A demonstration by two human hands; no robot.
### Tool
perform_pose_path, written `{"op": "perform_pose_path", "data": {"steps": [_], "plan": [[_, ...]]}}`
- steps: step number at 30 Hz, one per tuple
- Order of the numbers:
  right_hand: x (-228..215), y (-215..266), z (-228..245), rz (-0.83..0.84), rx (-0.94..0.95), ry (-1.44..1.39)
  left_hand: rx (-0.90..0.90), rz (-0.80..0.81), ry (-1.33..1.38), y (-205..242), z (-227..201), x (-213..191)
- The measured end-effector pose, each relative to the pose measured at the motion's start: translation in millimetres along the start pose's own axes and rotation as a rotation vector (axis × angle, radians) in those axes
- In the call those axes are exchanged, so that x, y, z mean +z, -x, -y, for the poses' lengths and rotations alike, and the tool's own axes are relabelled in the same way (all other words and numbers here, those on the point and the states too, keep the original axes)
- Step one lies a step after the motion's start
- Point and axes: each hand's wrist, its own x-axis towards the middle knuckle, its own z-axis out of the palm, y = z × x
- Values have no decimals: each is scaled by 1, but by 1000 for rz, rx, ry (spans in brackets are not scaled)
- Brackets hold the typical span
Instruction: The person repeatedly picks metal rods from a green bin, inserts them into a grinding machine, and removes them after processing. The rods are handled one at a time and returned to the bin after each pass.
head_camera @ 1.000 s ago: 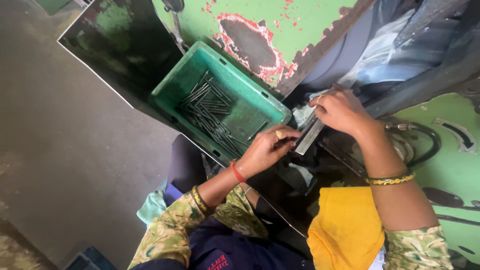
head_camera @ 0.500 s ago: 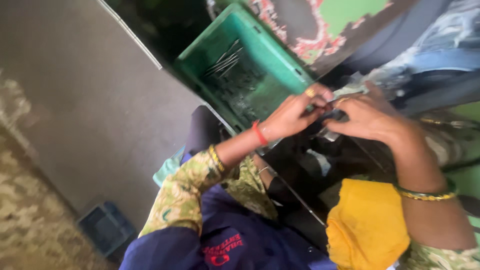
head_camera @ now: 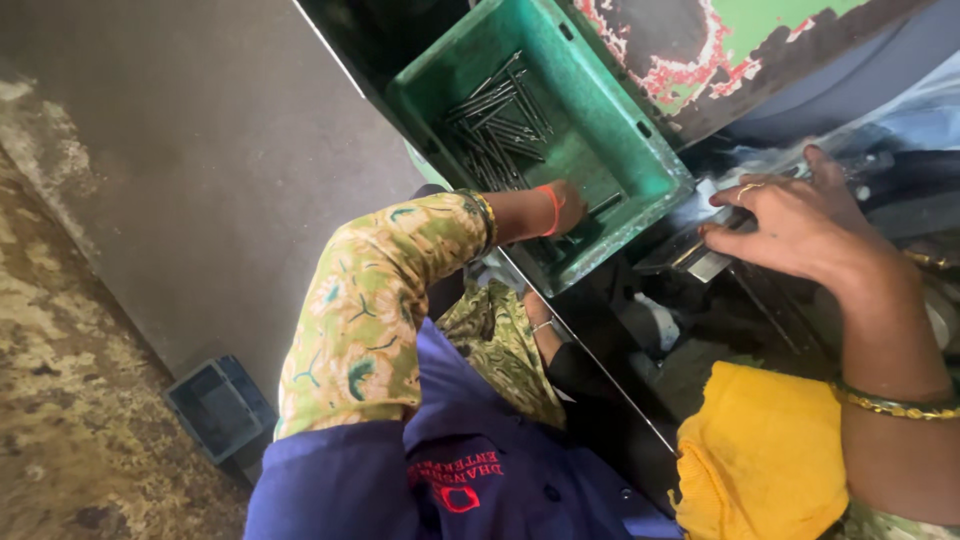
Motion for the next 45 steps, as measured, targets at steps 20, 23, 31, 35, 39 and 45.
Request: {"op": "perform_pose_path", "data": {"steps": [20, 23, 31, 35, 39, 45], "plan": [[3, 0, -20, -160, -37, -47, 29, -329, 165, 85, 14, -96], [3, 1, -21, -157, -19, -90, 13, -577, 432, 134, 13, -148], [0, 0, -27, -222, -23, -126, 144, -949, 1243, 207, -35, -226], [1, -1, -29, -261, -28, -128, 223, -1005, 1552, 202, -60, -230], [4, -2, -32, -308, -45, -141, 184, -1037, 1764, 191, -91, -226], [9, -5, -38, -330, -56, -155, 143, -1081, 1598, 194, -117, -218]]}}
